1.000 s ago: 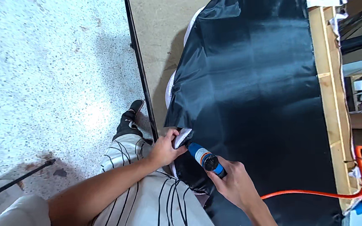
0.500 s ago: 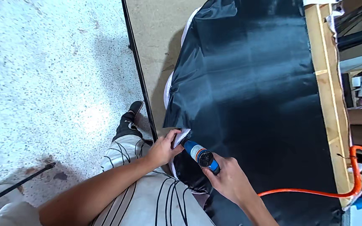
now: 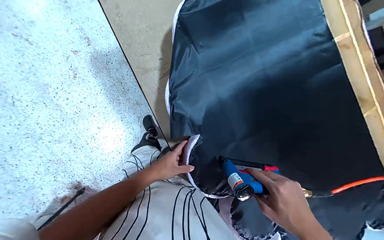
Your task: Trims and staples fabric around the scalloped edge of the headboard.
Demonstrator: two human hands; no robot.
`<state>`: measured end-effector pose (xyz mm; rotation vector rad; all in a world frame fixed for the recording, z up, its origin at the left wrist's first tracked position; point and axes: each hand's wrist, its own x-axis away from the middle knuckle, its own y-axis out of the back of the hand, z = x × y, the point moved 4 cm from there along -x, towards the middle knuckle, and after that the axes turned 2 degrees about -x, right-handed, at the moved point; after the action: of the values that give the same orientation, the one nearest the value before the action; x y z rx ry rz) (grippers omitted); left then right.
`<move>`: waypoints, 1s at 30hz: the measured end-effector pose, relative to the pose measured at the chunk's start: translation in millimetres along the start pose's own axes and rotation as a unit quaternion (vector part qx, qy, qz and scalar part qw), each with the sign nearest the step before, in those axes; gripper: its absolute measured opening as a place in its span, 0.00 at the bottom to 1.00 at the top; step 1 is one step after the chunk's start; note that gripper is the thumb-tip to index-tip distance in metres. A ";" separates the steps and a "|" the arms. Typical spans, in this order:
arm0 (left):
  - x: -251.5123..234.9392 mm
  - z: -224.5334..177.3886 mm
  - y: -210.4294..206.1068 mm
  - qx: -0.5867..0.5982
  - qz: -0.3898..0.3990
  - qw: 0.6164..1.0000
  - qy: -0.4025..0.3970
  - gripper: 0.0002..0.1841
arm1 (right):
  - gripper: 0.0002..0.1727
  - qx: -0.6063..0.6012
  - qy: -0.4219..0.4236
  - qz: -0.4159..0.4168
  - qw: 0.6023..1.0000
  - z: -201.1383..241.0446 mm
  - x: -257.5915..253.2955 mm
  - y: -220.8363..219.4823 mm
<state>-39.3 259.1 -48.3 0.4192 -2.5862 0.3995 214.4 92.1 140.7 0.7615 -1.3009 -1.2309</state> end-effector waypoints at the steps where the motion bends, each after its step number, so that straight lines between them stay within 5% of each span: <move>1: 4.6 0.1 -2.5 0.039 0.011 0.999 -0.005 0.57 | 0.25 0.014 0.018 -0.004 1.000 0.8 1.0 -1.5; 4: 27.7 -6.7 -20.6 0.135 0.002 0.990 -0.028 0.59 | 0.23 0.032 0.063 -0.006 0.998 4.7 -0.1 -10.6; 11: 51.4 5.8 -59.5 0.023 -0.292 0.956 -0.013 0.37 | 0.20 0.011 0.186 -0.003 0.982 27.0 -31.0 -23.7; 30: 49.4 21.6 -57.7 0.208 -0.272 0.937 -0.070 0.29 | 0.14 0.029 0.245 0.030 0.969 58.5 -65.6 -23.5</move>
<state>-68.6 188.3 -29.8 1.3137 -2.3629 0.7290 163.1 161.0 110.4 0.9874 -0.9457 -0.8822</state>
